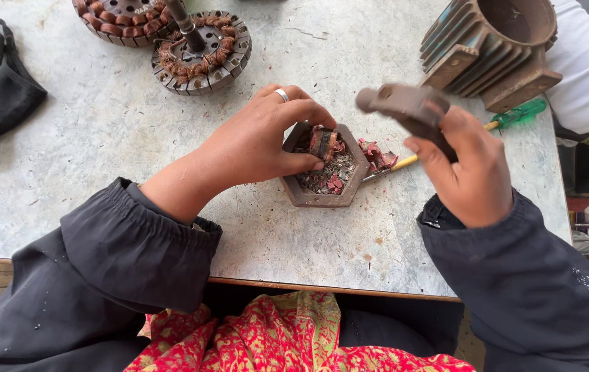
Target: The person uses a hammer to crush a reddish material inside a hexagonal metal container. They repeatedly pick up the material, strike it, and separate fragments by hand, accumulating debris in the container.
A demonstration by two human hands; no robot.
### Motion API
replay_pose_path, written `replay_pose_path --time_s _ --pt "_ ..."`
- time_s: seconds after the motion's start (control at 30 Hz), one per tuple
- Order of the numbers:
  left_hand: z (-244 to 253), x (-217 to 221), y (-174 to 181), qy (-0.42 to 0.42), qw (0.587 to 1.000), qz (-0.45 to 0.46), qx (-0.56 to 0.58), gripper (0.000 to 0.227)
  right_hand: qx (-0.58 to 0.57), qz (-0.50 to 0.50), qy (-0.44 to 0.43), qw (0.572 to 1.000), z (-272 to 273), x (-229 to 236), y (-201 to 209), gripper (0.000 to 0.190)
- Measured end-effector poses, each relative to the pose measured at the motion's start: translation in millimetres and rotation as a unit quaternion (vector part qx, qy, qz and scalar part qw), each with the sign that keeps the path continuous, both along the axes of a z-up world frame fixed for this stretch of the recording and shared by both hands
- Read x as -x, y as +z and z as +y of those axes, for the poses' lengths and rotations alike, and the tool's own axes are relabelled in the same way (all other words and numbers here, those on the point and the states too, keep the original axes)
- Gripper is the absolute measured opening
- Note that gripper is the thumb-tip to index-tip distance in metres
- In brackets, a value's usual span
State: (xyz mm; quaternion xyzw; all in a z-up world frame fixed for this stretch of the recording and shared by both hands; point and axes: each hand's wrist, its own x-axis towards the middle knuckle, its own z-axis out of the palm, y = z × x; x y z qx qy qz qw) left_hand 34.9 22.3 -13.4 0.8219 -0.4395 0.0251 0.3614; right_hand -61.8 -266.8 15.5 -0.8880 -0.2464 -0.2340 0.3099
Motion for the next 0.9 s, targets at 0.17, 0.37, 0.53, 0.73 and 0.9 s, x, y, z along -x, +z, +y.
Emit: replay_pose_path --time_s 0.17,0.37,0.53,0.73,0.9 --pt "0 -5 -8 -0.013 1.000 0.002 0.028 0.059 -0.159 0.092 -0.092 0.979 23 14 11 0.028" --pt "-1 0 4 -0.026 0.997 -0.044 0.058 0.078 0.053 -0.010 0.037 0.998 39 4 15 0.027" --pt "2 -1 -13 -0.032 0.997 -0.006 0.067 0.091 0.130 -0.043 0.007 0.991 18 11 -6 0.012" --pt "-3 0 -2 -0.023 0.996 0.017 0.079 0.106 0.133 -0.008 0.005 0.991 24 12 10 0.017" --pt "0 -1 -19 -0.021 0.996 0.002 0.083 0.107 -0.036 0.067 -0.063 0.995 29 18 14 0.019"
